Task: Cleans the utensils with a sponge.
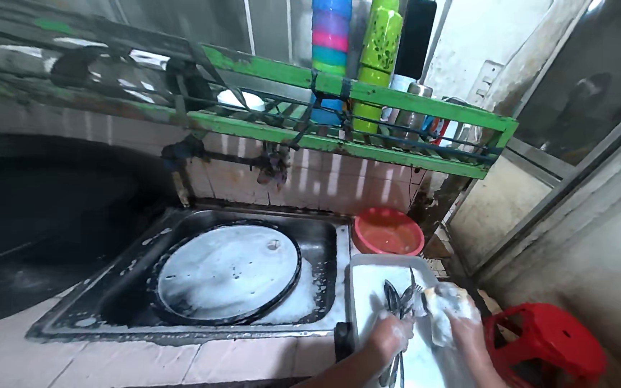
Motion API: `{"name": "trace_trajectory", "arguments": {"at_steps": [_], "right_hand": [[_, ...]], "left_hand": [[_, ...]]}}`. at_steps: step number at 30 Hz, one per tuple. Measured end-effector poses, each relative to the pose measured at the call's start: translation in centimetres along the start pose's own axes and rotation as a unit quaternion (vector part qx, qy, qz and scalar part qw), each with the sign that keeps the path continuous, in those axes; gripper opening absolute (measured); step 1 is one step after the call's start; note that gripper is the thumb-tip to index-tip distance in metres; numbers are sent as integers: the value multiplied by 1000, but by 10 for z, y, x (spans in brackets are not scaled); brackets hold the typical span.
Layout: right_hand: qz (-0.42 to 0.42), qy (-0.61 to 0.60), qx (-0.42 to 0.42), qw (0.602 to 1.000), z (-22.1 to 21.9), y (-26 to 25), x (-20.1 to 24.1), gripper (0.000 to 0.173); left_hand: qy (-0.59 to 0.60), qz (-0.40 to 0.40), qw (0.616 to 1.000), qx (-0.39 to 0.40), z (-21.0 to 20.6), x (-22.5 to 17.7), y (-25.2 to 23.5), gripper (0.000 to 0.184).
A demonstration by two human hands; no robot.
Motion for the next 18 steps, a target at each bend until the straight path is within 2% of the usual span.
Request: {"name": "trace_trajectory", "arguments": {"at_steps": [4, 7, 9, 11, 13, 15, 17, 18], "right_hand": [[-75, -153, 18, 985, -1, 13, -1, 36], [-150, -185, 52, 970, -4, 26, 13, 36], [-207, -210, 20, 955, -10, 33, -3, 36], [-211, -229, -11, 950, -15, 36, -16, 34], [-169, -197, 1, 966, -16, 33, -20, 33], [-122, -129, 88, 980, -19, 33, -15, 37], [-158, -102, 140, 972, -23, 44, -6, 44], [-186, -107, 133, 967, -25, 49, -4, 45]], "left_hand": [[52, -7, 999, -15, 12, -1, -4, 28], [112, -34, 993, -5, 15, -4, -4, 30], [185, -57, 981, 16, 16, -3, -8, 29], [232, -66, 970, 20, 17, -2, -10, 27], [248, -67, 966, 15, 18, -5, -6, 29], [209, -59, 976, 13, 18, -7, -1, 39], [115, -57, 992, 10, 15, -8, 4, 47], [56, -56, 997, 12, 12, -9, 9, 49]]}}
Point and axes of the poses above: each hand's wrist, its own y-axis away from the middle knuckle, its own z-axis out of the back of the hand, x = y × z, the point moved 7 cm from there along -y, towards the middle knuckle, and after that the axes turned 9 degrees about z, right-handed, at the moved point
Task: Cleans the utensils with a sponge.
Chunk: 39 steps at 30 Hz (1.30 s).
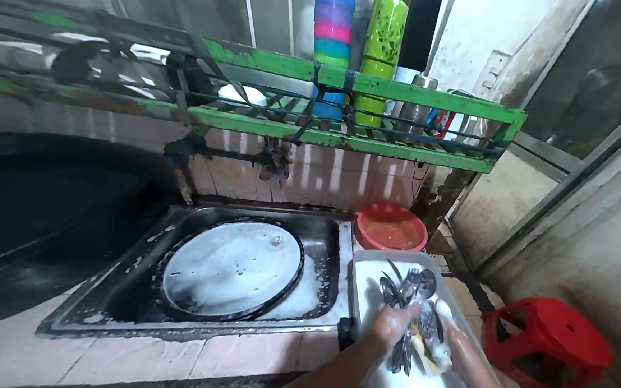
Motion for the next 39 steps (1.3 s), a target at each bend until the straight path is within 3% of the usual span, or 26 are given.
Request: {"name": "trace_trajectory", "arguments": {"at_steps": [2, 6, 14, 17, 19, 23, 27, 29, 31, 33, 35, 39], "right_hand": [[-36, -21, -37, 998, -4, 1, -3, 46], [-73, -48, -69, 994, -9, -7, -12, 46], [-89, -105, -49, 989, -11, -8, -21, 42], [-91, -203, -88, 971, 4, -18, -33, 38], [-112, -184, -116, 970, 14, -22, -39, 39], [-119, -162, -69, 977, 3, -19, -34, 40], [-74, -205, 72, 973, -19, -11, -22, 41], [-48, -152, 107, 981, -23, -10, -14, 48], [-43, -124, 79, 988, -20, -15, -19, 55], [-41, -80, 44, 995, -12, -23, -25, 50], [-24, 54, 53, 997, -1, -31, -30, 53], [-8, 350, 155, 924, -2, -30, -37, 56]], "left_hand": [[-91, -23, 996, -3, -6, -5, 10, 51], [-46, -140, 988, -44, -4, -11, 10, 50], [-74, -65, 995, -34, -6, -10, 1, 45], [-29, -33, 998, -43, -1, -11, 3, 45], [-22, -26, 999, -39, 1, -9, 1, 44], [-34, -12, 999, -28, -7, -6, -4, 47], [-47, 26, 997, -56, 3, -4, -6, 46], [-38, 35, 998, -42, 4, -2, -9, 43], [-3, 40, 999, -27, 0, 3, -13, 39], [21, 46, 998, -30, 1, 4, -14, 40], [11, 58, 997, -43, 6, 3, -13, 42], [140, 53, 988, -31, 11, 8, -29, 23]]}}
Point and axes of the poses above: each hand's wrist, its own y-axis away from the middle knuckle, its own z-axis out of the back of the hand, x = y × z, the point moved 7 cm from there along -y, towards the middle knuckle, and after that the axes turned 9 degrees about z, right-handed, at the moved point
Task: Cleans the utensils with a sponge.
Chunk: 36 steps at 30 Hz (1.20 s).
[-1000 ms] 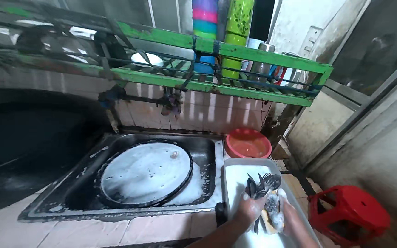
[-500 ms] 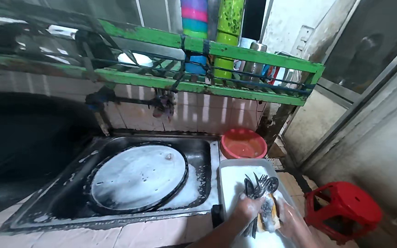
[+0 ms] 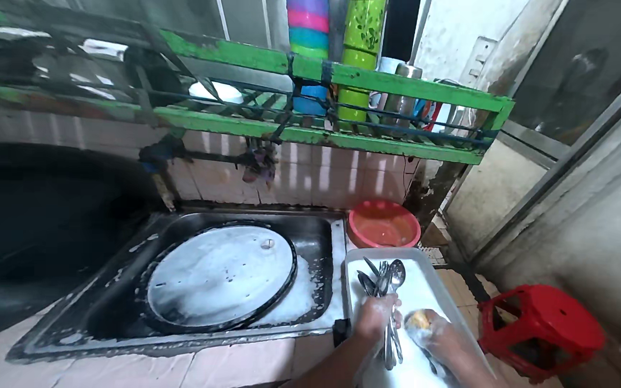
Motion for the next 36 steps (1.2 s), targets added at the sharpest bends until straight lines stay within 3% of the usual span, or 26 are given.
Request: {"name": "trace_trajectory", "arguments": {"at_steps": [2, 3, 6, 9, 14, 19, 24, 29, 34, 36], "right_hand": [[4, -14, -9, 1000, -1, -1, -2, 54], [19, -78, -55, 995, 4, -1, -3, 52], [43, -349, -187, 917, 26, 12, 5, 50], [74, -436, -191, 876, 36, 14, 25, 50], [34, -401, -276, 873, 36, 2, 16, 45], [32, -317, -208, 925, 22, 10, 35, 62], [59, -210, -273, 937, 50, -11, 30, 47], [64, -170, -170, 969, 22, -11, 45, 56], [60, -141, -200, 968, 44, -33, 31, 52], [69, -156, -151, 974, 34, -24, 42, 56]], "left_hand": [[-2, 14, 1000, 2, 1, 1, -3, 21], [-14, 12, 1000, 1, 2, 1, -5, 21], [-59, 11, 998, 2, 2, 3, -3, 17], [-128, 39, 991, 23, -8, 9, 3, 14], [-187, 22, 982, 32, -15, 9, 8, 22], [-303, 1, 953, -7, -11, 1, 16, 26], [-283, -1, 959, -19, -12, 5, 11, 23], [-287, 18, 957, -46, -5, 3, 8, 23], [-278, -6, 958, -67, -7, 0, 7, 20], [-286, 1, 955, -77, -6, -2, 9, 22]]}}
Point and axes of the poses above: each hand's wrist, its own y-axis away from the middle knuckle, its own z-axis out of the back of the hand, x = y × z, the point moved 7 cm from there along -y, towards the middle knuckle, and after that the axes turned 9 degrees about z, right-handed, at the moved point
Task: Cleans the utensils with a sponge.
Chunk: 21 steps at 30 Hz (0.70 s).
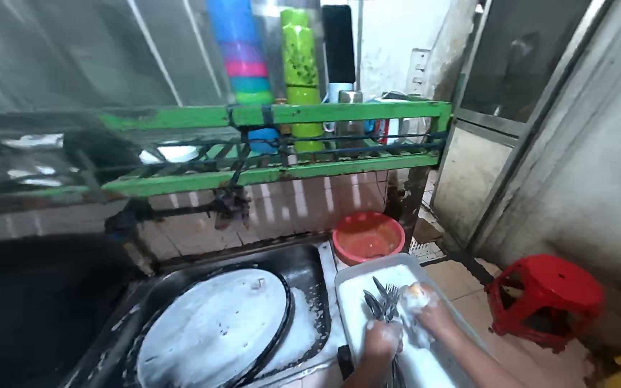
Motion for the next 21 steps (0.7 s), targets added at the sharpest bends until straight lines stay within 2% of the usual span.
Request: {"name": "trace_trajectory", "arguments": {"at_steps": [3, 6, 8, 11, 13, 15, 17, 19, 20, 21], "right_hand": [[-9, -4, 76, 997, -7, 4, 4, 61], [-11, 11, 20, 1000, 8, -12, -11, 50], [6, -11, 0, 1000, 7, -13, -15, 50], [24, -65, 83, 994, -9, 3, -8, 57], [19, -48, 108, 993, -7, 4, -8, 57], [15, -7, 64, 998, 6, -5, -13, 50], [29, -5, -45, 999, 26, -13, -14, 41], [25, -104, -152, 982, 38, -21, -20, 44], [6, -155, -156, 976, 36, -22, -22, 49], [-13, -173, -121, 977, 31, -21, -21, 51]], "left_hand": [[-17, 0, 1000, -14, 1, 1, -2, 18], [31, -6, 999, -19, -3, 5, -7, 20], [53, -24, 998, -34, -2, 5, -4, 20], [2, -68, 997, -38, 2, 6, -3, 24], [12, -97, 995, -20, 0, 8, -9, 30], [96, -113, 989, 25, -6, 9, -10, 30], [189, -113, 972, 79, -11, 7, -5, 20], [243, -110, 957, 113, -13, 4, 2, 18], [262, -105, 951, 128, -13, 3, 6, 18], [274, -101, 946, 143, -13, 2, 8, 19]]}}
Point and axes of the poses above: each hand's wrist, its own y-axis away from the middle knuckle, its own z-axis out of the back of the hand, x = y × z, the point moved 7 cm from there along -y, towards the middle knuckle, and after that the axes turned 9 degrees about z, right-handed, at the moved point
